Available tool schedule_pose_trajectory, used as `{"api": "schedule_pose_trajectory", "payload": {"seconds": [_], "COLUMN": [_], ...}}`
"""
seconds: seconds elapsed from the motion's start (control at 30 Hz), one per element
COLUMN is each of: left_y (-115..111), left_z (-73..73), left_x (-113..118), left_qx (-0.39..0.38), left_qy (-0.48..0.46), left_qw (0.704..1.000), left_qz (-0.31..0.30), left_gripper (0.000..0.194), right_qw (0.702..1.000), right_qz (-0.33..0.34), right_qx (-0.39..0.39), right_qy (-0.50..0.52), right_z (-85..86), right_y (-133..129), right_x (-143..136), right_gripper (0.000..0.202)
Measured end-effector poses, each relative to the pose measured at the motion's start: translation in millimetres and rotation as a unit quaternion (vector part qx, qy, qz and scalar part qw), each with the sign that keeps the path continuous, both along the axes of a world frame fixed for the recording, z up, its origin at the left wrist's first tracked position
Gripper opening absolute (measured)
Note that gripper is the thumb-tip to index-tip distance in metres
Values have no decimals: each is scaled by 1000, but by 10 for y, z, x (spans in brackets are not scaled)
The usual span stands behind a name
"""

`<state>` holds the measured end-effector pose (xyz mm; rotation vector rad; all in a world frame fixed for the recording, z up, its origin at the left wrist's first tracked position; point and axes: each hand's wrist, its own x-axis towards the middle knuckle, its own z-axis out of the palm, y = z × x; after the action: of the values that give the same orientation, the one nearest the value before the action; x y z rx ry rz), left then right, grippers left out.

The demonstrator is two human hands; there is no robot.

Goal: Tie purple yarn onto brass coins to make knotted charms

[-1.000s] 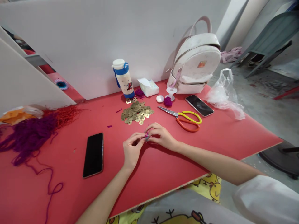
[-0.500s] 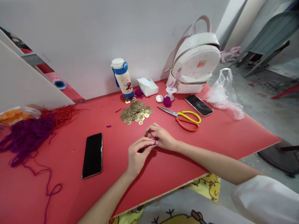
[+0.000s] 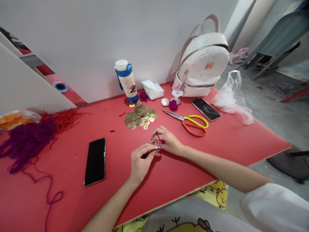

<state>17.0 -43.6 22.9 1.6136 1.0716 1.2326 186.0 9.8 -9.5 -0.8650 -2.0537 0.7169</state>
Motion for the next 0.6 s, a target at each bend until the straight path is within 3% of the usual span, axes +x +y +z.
{"api": "schedule_pose_trajectory", "payload": {"seconds": [0.13,0.27,0.43,0.6], "left_y": [31,75,125,165], "left_z": [6,-13,-56,-73], "left_x": [-9,-17,-37,-56], "left_qx": [-53,-82,-87,-75], "left_qy": [20,15,48,92], "left_qw": [998,996,994,992], "left_qz": [29,40,49,33], "left_gripper": [9,9,7,6], "right_qw": [999,988,928,895], "right_qz": [-3,25,91,105], "right_qx": [-31,-118,-275,-321], "right_qy": [25,97,233,292], "right_z": [78,184,222,197], "right_y": [9,-15,-24,-31], "right_x": [7,55,95,63], "right_gripper": [18,28,24,47]}}
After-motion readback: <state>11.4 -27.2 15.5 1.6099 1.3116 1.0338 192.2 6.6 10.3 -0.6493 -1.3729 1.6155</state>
